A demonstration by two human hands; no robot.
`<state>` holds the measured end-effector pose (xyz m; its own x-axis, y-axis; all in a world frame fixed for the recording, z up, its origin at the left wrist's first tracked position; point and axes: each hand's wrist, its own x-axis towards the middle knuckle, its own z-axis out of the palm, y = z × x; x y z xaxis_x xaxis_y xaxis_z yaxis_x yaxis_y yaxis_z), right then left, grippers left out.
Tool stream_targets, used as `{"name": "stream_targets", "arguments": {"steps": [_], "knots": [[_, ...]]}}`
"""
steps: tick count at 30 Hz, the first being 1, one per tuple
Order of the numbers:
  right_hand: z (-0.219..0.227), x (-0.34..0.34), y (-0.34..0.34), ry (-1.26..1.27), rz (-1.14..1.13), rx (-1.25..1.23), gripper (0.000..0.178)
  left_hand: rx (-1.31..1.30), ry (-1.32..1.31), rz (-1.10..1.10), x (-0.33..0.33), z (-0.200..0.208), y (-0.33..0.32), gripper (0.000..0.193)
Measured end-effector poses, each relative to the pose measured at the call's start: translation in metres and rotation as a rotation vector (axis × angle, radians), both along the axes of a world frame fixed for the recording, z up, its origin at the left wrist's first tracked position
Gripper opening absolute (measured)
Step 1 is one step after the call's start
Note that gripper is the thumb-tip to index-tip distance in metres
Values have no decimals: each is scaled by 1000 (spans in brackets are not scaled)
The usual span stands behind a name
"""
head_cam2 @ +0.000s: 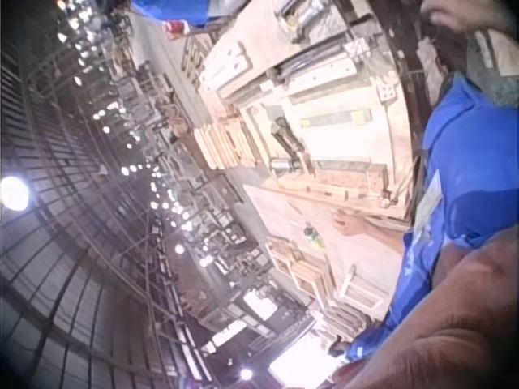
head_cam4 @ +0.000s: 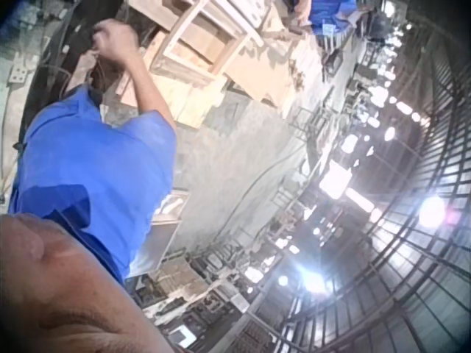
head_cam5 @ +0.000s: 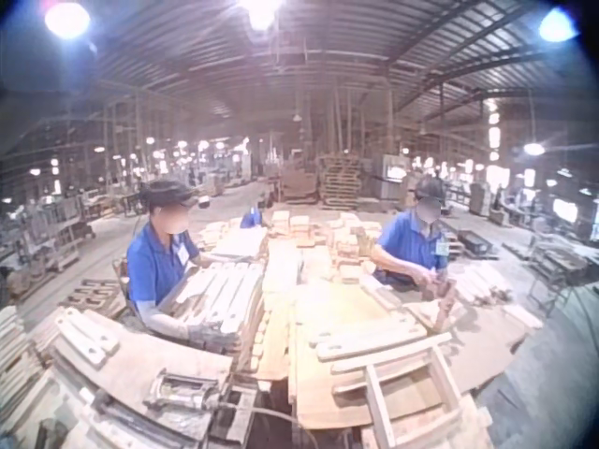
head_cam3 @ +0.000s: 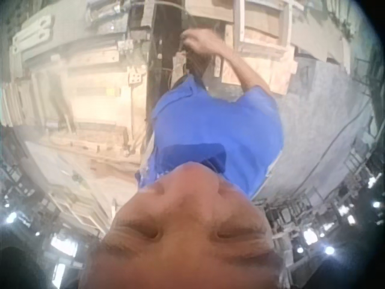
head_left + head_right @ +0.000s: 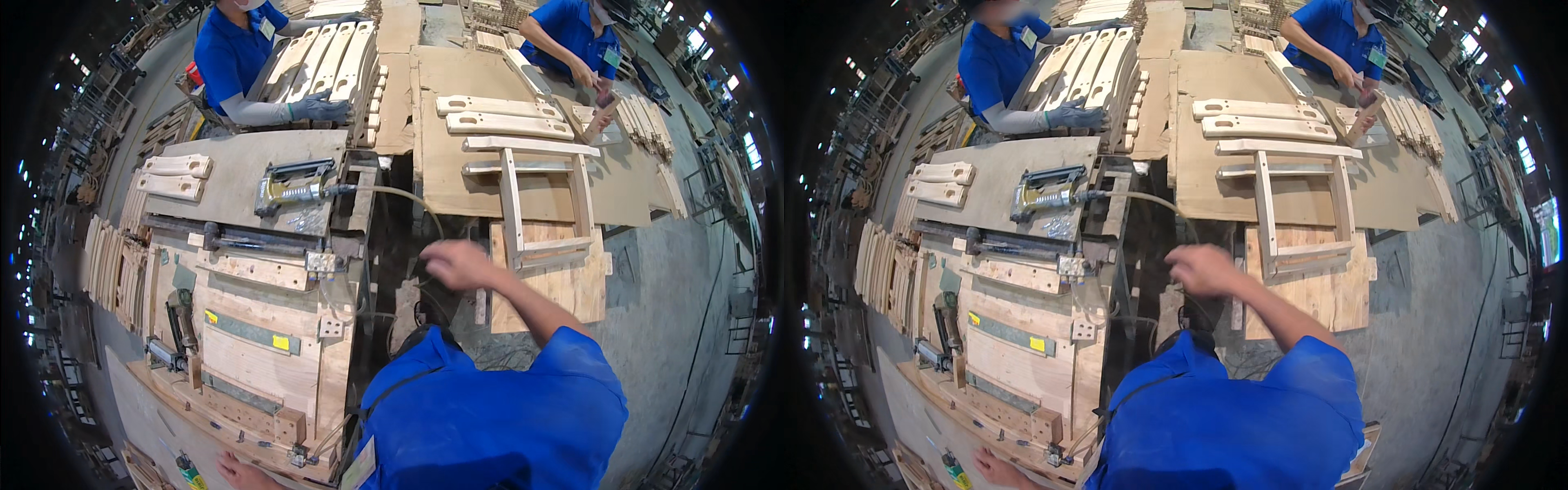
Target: The person assembles wooden frames by placing pieces into a jig and using a pneumatic nail gun to fasten them. The person repeatedly picks up frame components, aligns them, and secures them with nails before moving the completed frame aside.
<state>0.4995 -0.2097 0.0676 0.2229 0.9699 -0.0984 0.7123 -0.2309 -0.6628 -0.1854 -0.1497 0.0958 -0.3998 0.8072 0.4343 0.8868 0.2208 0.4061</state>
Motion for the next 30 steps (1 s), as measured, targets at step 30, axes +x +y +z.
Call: {"name": "stream_targets", "arguments": {"steps": [30], "knots": [[190, 162, 44, -324, 84, 172, 43, 105, -399, -992, 280, 47, 17, 14]]}}
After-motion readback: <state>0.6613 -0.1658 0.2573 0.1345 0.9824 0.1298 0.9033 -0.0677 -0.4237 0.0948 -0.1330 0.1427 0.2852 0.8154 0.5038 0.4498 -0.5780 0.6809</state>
